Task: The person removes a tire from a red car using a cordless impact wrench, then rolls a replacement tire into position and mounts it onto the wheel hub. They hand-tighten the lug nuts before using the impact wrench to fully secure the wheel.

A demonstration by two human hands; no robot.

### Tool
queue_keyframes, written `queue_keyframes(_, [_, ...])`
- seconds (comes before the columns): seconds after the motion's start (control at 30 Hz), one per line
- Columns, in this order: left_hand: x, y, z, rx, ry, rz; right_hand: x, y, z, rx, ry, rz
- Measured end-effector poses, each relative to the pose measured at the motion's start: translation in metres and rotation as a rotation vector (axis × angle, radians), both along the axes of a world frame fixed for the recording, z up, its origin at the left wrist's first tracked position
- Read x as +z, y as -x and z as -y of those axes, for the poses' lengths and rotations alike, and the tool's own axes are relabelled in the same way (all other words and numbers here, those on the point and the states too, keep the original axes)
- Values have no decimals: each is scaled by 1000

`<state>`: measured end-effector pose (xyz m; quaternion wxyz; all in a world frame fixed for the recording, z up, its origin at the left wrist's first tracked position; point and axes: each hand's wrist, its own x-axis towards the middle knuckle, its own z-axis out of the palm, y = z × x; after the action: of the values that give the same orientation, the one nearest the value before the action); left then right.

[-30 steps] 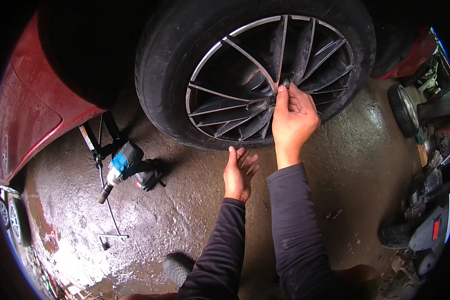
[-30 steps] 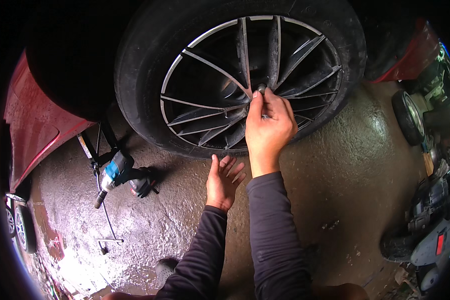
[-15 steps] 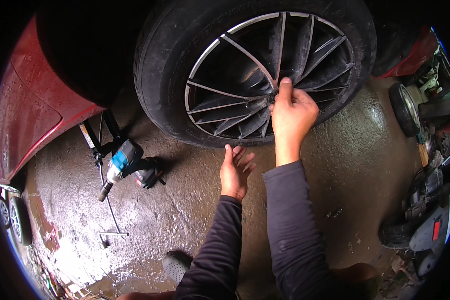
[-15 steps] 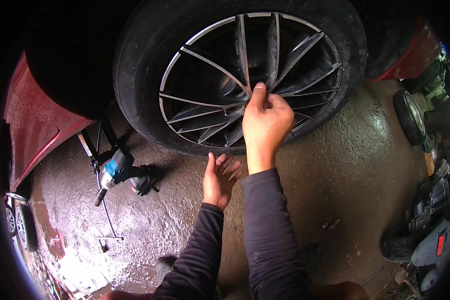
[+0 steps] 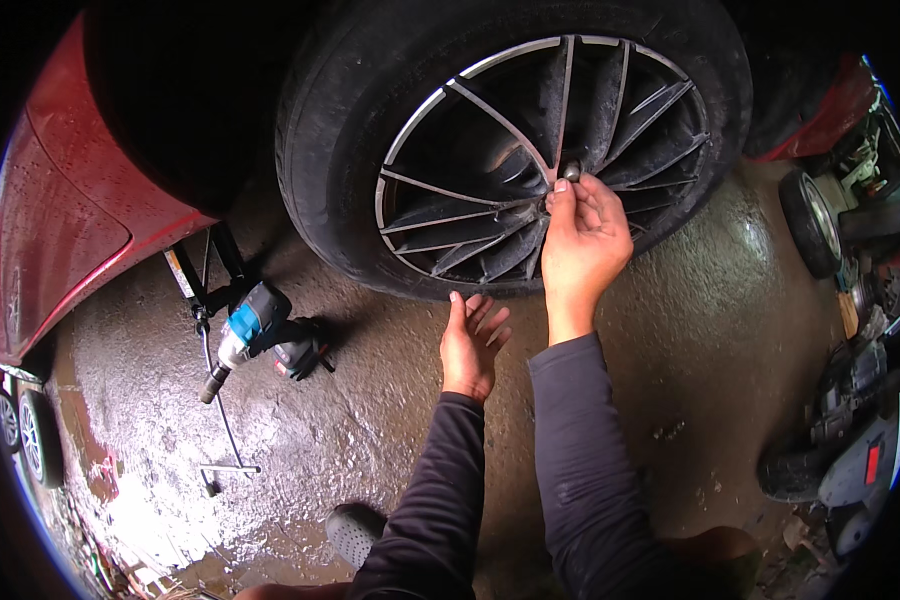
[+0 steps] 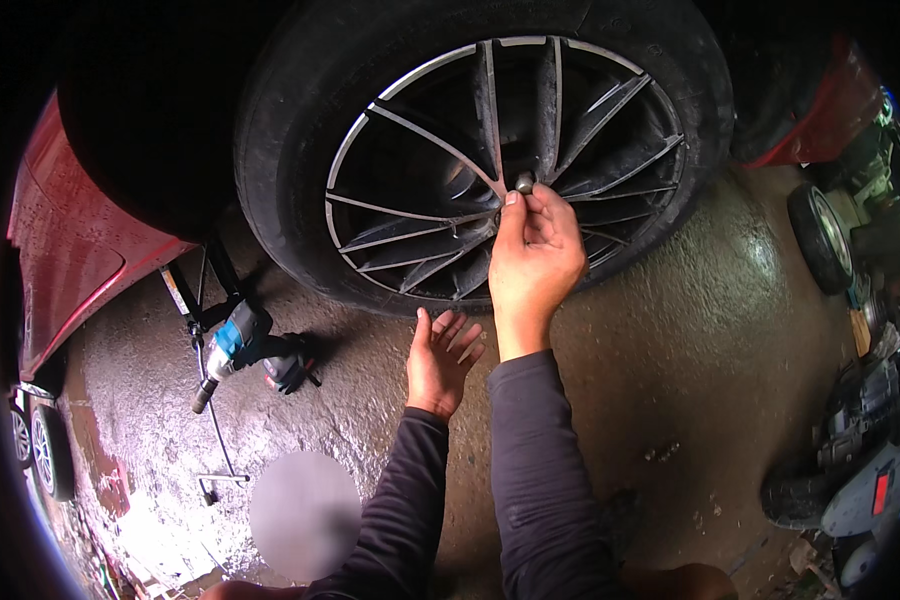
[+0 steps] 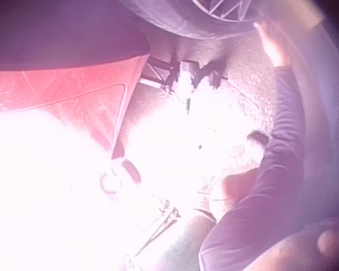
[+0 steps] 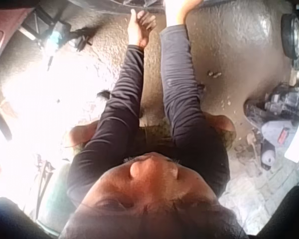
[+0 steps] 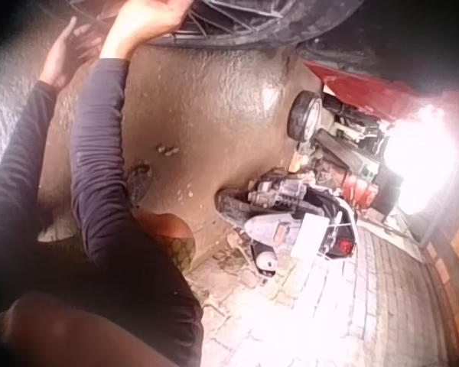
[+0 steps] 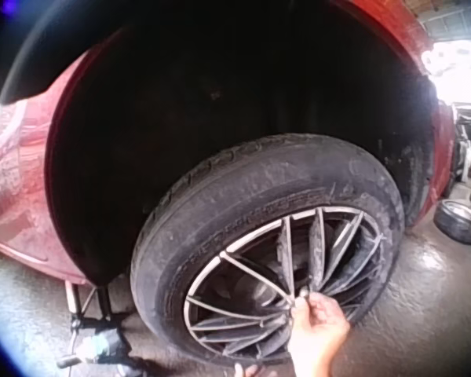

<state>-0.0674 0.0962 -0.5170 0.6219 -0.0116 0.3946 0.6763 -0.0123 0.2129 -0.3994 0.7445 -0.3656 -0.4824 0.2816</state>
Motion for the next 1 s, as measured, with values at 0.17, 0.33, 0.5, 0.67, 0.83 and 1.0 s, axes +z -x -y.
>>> queue_keyframes(0.17, [1, -3, 0, -7, -4, 1, 12, -5, 3, -88, 136, 145])
queue_keyframes(0.33, [5, -3, 1, -10, -1, -8, 21, -6, 3, -182, 171, 371])
queue_keyframes(0.5, [4, 0, 2, -3, -12, -9, 29, -3, 6, -242, 250, 505])
queue_keyframes(0.67, [2, -12, -4, -12, -5, -9, 30, -11, 9, -302, 127, 481])
queue_keyframes(0.83, [-28, -22, -20, -116, -69, 62, 23, -17, -2, -75, 370, 377])
queue_keyframes(1.0, [-34, -31, -33, -40, -67, 241, -27, -109, 8, 72, 599, 366])
